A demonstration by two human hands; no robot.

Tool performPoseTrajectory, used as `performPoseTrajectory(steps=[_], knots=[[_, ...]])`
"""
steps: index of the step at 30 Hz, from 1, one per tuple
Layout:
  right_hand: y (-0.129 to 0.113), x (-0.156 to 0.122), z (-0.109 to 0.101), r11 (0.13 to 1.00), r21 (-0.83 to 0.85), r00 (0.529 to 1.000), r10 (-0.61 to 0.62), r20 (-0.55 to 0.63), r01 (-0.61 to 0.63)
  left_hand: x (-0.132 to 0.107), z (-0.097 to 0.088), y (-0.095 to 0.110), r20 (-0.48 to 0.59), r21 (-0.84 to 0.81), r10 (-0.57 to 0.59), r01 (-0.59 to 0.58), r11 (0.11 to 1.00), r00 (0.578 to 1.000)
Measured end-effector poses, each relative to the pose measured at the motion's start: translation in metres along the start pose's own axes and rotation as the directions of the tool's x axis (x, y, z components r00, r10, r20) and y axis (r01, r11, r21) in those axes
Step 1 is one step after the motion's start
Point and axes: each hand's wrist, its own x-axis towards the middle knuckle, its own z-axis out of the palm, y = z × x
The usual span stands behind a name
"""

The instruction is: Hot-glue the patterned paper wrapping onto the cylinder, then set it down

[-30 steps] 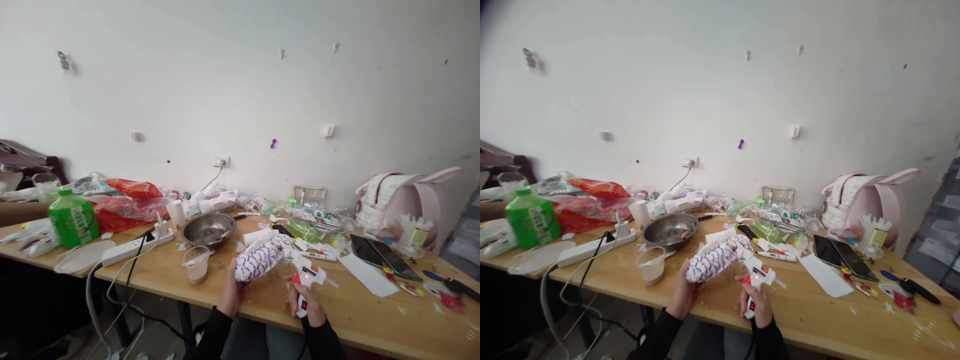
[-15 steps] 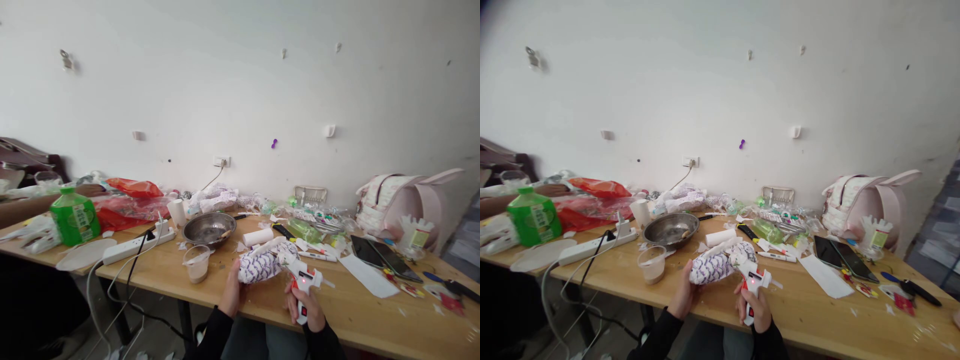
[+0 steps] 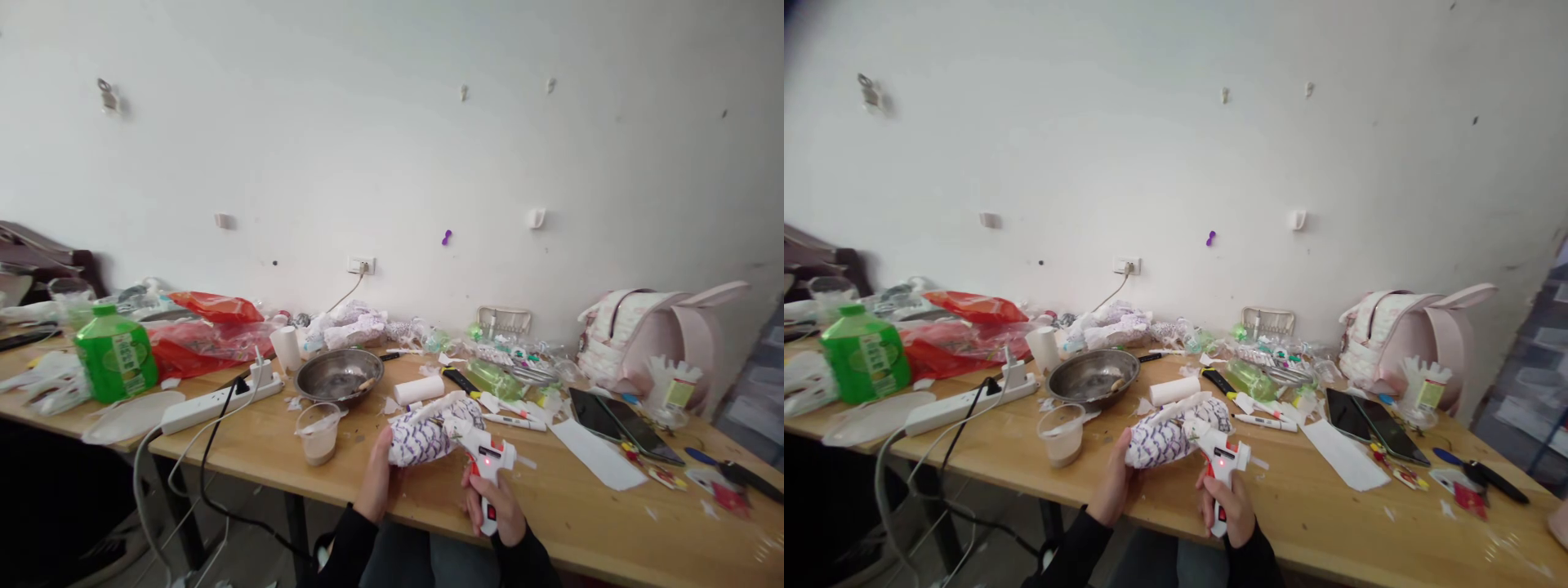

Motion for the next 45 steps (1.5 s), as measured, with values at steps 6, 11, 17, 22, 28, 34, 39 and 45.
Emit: performPoseTrajectory(steps=[6,11,17,22,28,34,39,45], knots=[[0.0,0.006,-0.009,0.988,0.117,0.988,-0.086,-0.13,0.102,-0.003,0.003,0.003,-0.046,0.072,-0.017,0.021,0.997,0.999],[0.002,0.017,-0.024,0.994,-0.111,0.864,-0.072,-0.498,0.019,-0.004,0.005,0.005,-0.066,0.101,0.028,-0.021,0.995,0.997],[-0.008,0.021,-0.048,0.817,-0.496,0.701,-0.168,-0.693,-0.294,-0.001,0.002,0.004,-0.071,0.167,0.111,-0.098,0.981,0.991],[-0.016,0.02,-0.062,0.545,-0.705,0.696,-0.278,-0.662,-0.453,0.002,-0.004,0.0,-0.071,0.25,0.094,-0.074,0.965,0.993],[-0.04,0.007,-0.068,0.202,-0.73,0.688,-0.245,-0.683,-0.653,-0.001,-0.002,-0.001,0.034,0.442,0.111,-0.115,0.89,0.993],[-0.061,-0.001,-0.069,0.091,-0.686,0.689,-0.002,-0.725,-0.722,-0.001,0.002,-0.002,0.109,0.682,0.106,-0.152,0.716,0.988],[-0.05,-0.006,-0.074,0.094,-0.692,0.691,-0.048,-0.721,-0.716,0.005,-0.001,-0.006,0.066,0.802,0.132,-0.131,0.582,0.989],[-0.041,-0.016,-0.08,0.095,-0.744,0.73,-0.145,-0.667,-0.661,0.013,-0.007,-0.008,-0.029,0.863,0.244,-0.099,0.496,0.969]])
